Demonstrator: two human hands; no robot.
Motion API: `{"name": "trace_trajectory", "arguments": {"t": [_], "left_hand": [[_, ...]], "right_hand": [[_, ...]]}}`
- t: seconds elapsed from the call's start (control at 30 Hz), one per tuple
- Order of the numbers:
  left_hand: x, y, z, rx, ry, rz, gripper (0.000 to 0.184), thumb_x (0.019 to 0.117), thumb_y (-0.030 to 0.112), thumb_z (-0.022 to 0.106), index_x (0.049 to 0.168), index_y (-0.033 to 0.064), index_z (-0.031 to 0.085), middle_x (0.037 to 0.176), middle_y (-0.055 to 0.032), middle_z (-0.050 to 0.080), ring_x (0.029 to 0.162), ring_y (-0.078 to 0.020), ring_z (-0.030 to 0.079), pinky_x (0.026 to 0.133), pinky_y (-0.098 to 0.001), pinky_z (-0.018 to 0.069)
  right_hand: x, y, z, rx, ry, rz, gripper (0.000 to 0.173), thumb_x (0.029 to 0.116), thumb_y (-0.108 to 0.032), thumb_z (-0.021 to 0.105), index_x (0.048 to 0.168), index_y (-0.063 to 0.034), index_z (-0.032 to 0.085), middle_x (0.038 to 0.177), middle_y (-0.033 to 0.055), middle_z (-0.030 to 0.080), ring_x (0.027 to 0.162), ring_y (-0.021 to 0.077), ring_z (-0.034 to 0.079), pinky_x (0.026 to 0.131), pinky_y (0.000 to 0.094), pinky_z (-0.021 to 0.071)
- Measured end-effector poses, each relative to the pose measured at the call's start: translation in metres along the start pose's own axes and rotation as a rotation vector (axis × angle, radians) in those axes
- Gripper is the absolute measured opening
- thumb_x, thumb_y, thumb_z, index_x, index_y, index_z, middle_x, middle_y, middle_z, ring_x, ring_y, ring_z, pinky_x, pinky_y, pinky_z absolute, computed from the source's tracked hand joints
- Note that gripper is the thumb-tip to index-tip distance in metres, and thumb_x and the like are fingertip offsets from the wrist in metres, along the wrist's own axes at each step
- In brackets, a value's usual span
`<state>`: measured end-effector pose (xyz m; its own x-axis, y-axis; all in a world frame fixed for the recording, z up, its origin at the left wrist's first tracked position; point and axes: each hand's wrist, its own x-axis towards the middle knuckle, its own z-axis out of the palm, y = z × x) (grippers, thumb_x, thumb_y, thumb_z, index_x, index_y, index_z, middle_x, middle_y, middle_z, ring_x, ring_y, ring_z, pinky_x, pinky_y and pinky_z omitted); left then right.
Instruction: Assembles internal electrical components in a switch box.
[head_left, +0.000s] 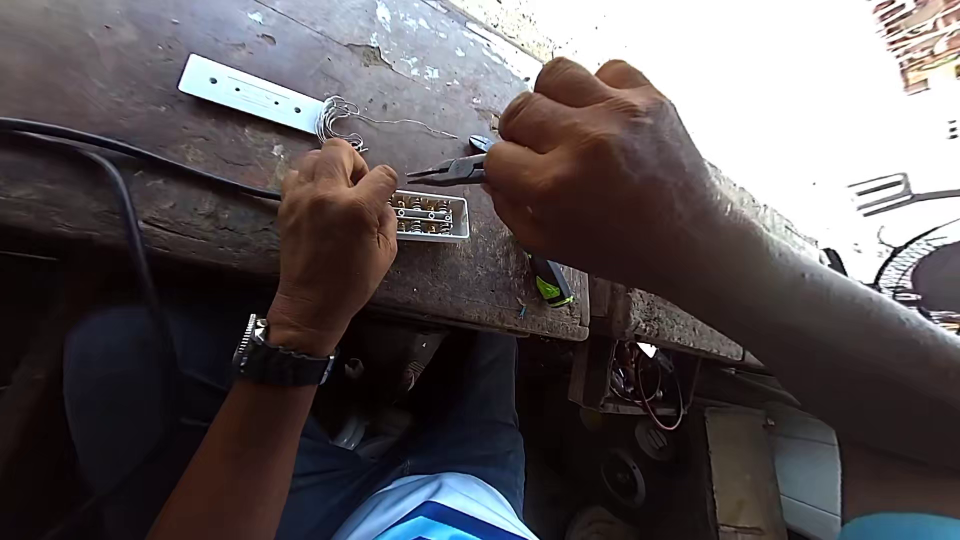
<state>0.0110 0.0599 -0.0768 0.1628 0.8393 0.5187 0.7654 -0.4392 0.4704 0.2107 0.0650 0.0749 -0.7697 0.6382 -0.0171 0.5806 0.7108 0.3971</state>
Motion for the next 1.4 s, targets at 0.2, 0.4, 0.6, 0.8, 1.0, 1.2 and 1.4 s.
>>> {"name": "trace_trajectory", "arguments": {"t": [0.2,0.4,0.6,0.8,1.0,1.2,1.4], "left_hand": [[-0.001,-0.001,0.001,-0.035,0.041,0.010,0.024,0.1002,0.015,0.054,0.107,0.0116,0.077,0.102,-0.0131,0.068,0.101,-0.0314,0.064,0.088,-0.0476,0.0476],[-0.003,0.001,0.003,-0.004,0.021,0.031,0.025,0.1004,0.012,0.052,0.107,0.0124,0.076,0.106,-0.0142,0.064,0.104,-0.0346,0.059,0.085,-0.0504,0.0431],[-0.003,0.001,0.003,0.016,-0.003,0.049,0.026,0.0996,0.011,0.050,0.106,0.0121,0.075,0.106,-0.0159,0.064,0.107,-0.0366,0.059,0.086,-0.0518,0.0426],[-0.004,0.001,0.004,0.004,0.041,0.058,0.023,0.1003,0.010,0.052,0.102,0.0107,0.075,0.106,-0.0144,0.067,0.110,-0.0350,0.060,0.087,-0.0507,0.0432],[-0.004,0.000,0.006,-0.001,0.074,0.074,0.025,0.1009,0.010,0.052,0.105,0.0109,0.076,0.106,-0.0142,0.069,0.110,-0.0339,0.061,0.088,-0.0492,0.0438],[-0.005,0.001,0.006,0.019,0.066,0.073,0.027,0.1007,0.009,0.049,0.109,0.0113,0.075,0.106,-0.0155,0.066,0.110,-0.0357,0.059,0.089,-0.0499,0.0422],[-0.004,0.001,0.005,0.021,0.048,0.067,0.026,0.1007,0.010,0.049,0.109,0.0120,0.074,0.107,-0.0157,0.066,0.111,-0.0360,0.059,0.089,-0.0506,0.0426]], "right_hand": [[0.011,0.001,0.011,0.000,-0.095,-0.044,0.025,0.1028,-0.015,0.045,0.086,-0.0035,0.061,0.092,0.0164,0.059,0.095,0.0389,0.056,0.070,0.0487,0.0364],[0.007,0.001,0.010,-0.005,-0.092,-0.084,0.029,0.1053,-0.017,0.044,0.087,-0.0018,0.061,0.091,0.0178,0.058,0.092,0.0398,0.056,0.068,0.0491,0.0361],[0.005,0.001,-0.001,-0.016,-0.013,-0.096,0.040,0.1091,-0.031,0.046,0.086,-0.0010,0.060,0.089,0.0190,0.058,0.091,0.0415,0.057,0.069,0.0508,0.0364],[0.009,-0.007,0.011,-0.007,-0.028,-0.085,0.036,0.1086,-0.024,0.044,0.087,-0.0013,0.062,0.094,0.0191,0.060,0.095,0.0406,0.057,0.072,0.0508,0.0361],[0.007,-0.005,0.013,-0.011,-0.046,-0.079,0.038,0.1090,-0.026,0.044,0.086,0.0002,0.061,0.089,0.0196,0.058,0.092,0.0414,0.058,0.069,0.0512,0.0376],[0.003,-0.005,0.008,-0.021,-0.009,-0.049,0.038,0.1089,-0.028,0.044,0.086,-0.0008,0.059,0.091,0.0201,0.059,0.096,0.0430,0.057,0.073,0.0533,0.0369],[0.002,-0.004,0.012,-0.016,-0.016,-0.048,0.038,0.1084,-0.028,0.044,0.086,-0.0015,0.060,0.090,0.0189,0.059,0.094,0.0422,0.057,0.073,0.0526,0.0365]]}}
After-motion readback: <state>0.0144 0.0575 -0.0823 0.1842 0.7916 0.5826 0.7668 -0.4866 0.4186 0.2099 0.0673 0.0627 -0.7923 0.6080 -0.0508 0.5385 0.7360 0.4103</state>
